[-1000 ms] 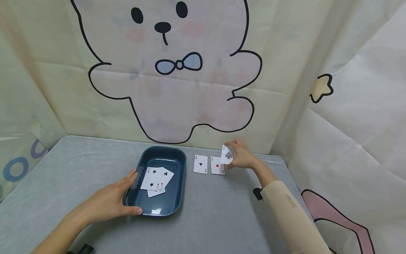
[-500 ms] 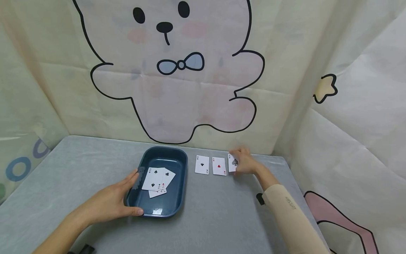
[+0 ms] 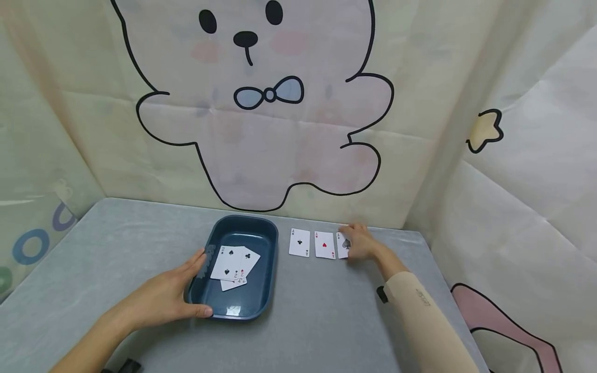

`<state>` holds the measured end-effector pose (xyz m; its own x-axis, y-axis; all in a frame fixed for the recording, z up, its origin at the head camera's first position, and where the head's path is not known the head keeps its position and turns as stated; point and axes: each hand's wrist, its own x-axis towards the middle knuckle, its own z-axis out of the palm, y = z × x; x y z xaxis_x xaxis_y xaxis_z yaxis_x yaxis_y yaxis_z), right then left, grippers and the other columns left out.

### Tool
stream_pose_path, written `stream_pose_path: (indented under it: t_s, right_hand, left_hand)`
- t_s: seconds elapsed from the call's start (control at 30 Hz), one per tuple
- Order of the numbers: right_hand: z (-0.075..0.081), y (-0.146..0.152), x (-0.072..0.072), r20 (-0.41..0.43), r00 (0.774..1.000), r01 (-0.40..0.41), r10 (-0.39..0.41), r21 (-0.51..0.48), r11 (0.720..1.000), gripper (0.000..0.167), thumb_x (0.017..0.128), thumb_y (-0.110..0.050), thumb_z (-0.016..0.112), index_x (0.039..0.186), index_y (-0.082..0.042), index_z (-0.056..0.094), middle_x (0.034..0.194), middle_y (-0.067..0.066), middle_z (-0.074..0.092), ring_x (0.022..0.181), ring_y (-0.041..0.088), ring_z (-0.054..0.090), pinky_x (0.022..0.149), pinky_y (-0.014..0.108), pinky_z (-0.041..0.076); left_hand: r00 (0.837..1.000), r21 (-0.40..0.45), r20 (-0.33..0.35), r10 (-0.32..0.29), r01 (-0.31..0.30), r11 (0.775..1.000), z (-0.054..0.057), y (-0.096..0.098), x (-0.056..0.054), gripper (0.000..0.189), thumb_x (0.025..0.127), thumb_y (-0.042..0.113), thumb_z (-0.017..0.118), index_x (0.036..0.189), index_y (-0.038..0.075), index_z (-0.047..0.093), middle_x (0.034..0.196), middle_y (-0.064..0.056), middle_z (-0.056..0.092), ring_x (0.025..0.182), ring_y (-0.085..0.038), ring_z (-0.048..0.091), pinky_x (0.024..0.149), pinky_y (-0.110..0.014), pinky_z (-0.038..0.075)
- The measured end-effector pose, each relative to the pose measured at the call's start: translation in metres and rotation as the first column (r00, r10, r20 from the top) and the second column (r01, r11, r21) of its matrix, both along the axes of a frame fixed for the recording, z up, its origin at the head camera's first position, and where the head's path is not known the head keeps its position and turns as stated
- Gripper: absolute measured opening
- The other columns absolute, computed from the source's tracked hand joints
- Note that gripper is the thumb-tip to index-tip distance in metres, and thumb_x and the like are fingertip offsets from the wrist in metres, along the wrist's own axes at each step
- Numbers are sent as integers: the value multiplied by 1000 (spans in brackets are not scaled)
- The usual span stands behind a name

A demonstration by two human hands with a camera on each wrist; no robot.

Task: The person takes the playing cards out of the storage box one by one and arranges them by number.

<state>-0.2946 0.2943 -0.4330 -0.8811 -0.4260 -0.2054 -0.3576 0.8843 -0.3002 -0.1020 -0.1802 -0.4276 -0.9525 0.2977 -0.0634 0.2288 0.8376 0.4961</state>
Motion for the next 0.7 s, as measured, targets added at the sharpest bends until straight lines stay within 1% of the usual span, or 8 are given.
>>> stream_pose_path:
  t_s: [0.1,0.37,0.5,0.6,0.7]
  right_hand:
    - [2,0,-2,28,1000,-1,0,20,1000,97,62,-6,86,152,2,49,150,32,40,135,49,35,108,69,35]
    - [4,3,-3,86,996,-8,5,33,999,102,58,-5,86,152,0,48,148,34,42,132,49,39,107,68,38]
    - [5,5,-3,99,995,-5,2,32,999,102,58,-5,86,152,1,48,151,34,42,136,52,37,109,69,36]
    - [7,5,-2,112,993,25,-25,0,1000,94,66,-9,83,152,3,47,154,33,41,139,52,36,111,70,34]
    - [12,3,0,130,990,75,-63,-89,993,84,77,-15,79,152,4,47,155,31,42,139,51,39,110,70,35]
  left_hand:
    - [1000,2,-2,-1,1,1000,1,0,0,132,69,86,74,164,5,32,171,-14,26,140,-43,52,104,-62,48]
    - [1000,-3,-6,-7,7,1000,-1,1,-1,132,69,87,74,164,5,32,171,-14,26,140,-42,51,104,-62,48]
    - [1000,-3,-3,-4,4,1000,-1,2,-1,133,68,88,74,164,5,32,171,-14,26,140,-43,52,104,-63,48]
    - [1000,1,-2,-2,2,1000,-1,2,0,133,68,87,74,164,5,33,171,-14,26,140,-43,52,104,-63,48]
    - [1000,5,-4,2,-2,1000,0,1,1,133,68,87,74,164,5,32,171,-14,26,140,-42,52,104,-62,48]
